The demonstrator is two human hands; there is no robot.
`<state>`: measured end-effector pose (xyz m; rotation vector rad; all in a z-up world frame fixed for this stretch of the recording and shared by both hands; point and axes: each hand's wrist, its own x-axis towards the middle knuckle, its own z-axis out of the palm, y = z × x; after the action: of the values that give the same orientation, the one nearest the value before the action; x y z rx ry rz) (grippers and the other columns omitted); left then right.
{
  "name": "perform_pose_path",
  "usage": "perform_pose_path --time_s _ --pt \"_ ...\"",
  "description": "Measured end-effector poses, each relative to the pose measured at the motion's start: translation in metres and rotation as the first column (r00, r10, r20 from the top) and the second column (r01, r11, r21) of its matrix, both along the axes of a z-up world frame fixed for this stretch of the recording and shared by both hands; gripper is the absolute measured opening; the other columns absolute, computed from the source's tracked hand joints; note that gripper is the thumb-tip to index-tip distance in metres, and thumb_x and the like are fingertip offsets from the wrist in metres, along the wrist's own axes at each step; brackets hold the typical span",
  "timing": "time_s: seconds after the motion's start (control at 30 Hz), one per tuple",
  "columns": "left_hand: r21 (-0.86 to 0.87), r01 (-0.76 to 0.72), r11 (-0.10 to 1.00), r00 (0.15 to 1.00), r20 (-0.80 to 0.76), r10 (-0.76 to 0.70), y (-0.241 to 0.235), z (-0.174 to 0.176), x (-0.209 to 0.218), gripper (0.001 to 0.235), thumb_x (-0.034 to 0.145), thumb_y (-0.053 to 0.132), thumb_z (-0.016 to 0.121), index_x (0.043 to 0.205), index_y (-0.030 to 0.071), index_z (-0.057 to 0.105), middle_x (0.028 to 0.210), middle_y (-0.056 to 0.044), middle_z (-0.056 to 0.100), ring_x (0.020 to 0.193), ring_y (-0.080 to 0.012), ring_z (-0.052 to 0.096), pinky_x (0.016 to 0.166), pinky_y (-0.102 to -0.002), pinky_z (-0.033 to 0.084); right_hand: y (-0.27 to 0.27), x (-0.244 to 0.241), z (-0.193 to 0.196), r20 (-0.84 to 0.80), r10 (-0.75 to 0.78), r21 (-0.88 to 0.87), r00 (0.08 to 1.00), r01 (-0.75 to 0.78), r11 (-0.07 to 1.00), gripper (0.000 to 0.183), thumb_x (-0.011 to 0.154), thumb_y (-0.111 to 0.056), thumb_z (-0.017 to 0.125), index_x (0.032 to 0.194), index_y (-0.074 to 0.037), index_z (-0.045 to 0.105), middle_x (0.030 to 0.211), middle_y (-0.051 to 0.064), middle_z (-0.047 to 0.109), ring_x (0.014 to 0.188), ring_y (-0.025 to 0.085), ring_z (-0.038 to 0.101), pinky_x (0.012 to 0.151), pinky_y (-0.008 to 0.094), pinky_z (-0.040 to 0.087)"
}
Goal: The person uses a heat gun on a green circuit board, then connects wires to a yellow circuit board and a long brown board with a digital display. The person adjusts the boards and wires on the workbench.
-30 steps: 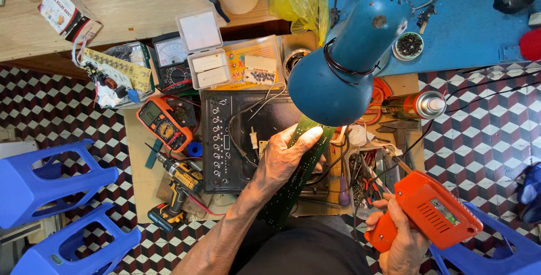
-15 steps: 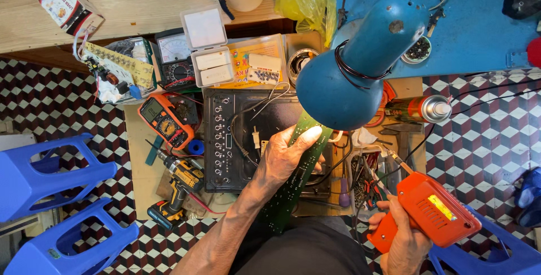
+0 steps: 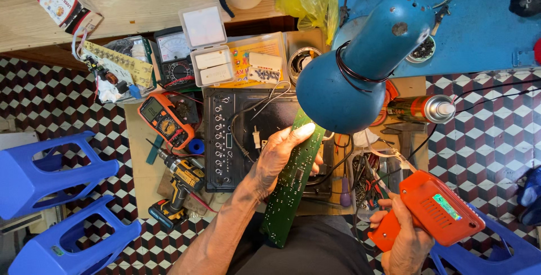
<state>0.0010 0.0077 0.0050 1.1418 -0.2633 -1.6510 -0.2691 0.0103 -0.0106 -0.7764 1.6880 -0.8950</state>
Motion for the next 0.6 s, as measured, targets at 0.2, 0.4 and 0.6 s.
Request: perform_pose_path --time_s 0.2,0.4,0.6 --pt "0.016 0.043 0.999 0.987 0.157 -0.045 -0.005 0.004 -0.006 0.046 0.103 0.042 0.056 0.116 -0.001 0.067 0.076 -0.009 0.071 0.062 -0.0128 0.070 0.056 -0.026 0.059 -0.002 -0.001 0.003 0.018 -0.027 0.049 0.999 0.026 0.998 0.028 0.095 -0.018 0.068 0.113 0.004 0.067 0.089 0.015 0.068 0.058 0.017 0.062 0.045 0.032 0.050" --pt "-0.020 0.064 0.998 0.932 0.358 -0.053 -0.006 0.018 -0.010 0.043 0.101 0.040 0.059 0.119 0.003 0.071 0.076 -0.006 0.070 0.064 -0.0104 0.069 0.058 -0.025 0.058 -0.002 0.000 0.005 0.025 -0.059 0.076 0.998 0.057 0.995 0.031 0.095 -0.021 0.068 0.114 0.004 0.067 0.090 0.015 0.069 0.058 0.017 0.062 0.045 0.032 0.051" --pt "0.035 0.063 0.997 0.894 0.441 -0.072 -0.009 0.028 -0.012 0.041 0.099 0.040 0.059 0.119 0.006 0.072 0.076 -0.003 0.071 0.066 -0.0079 0.069 0.057 -0.025 0.058 -0.002 -0.001 0.004 0.026 -0.056 0.068 0.998 0.054 0.996 0.033 0.096 -0.022 0.068 0.115 0.005 0.067 0.091 0.016 0.069 0.060 0.018 0.063 0.048 0.032 0.052"
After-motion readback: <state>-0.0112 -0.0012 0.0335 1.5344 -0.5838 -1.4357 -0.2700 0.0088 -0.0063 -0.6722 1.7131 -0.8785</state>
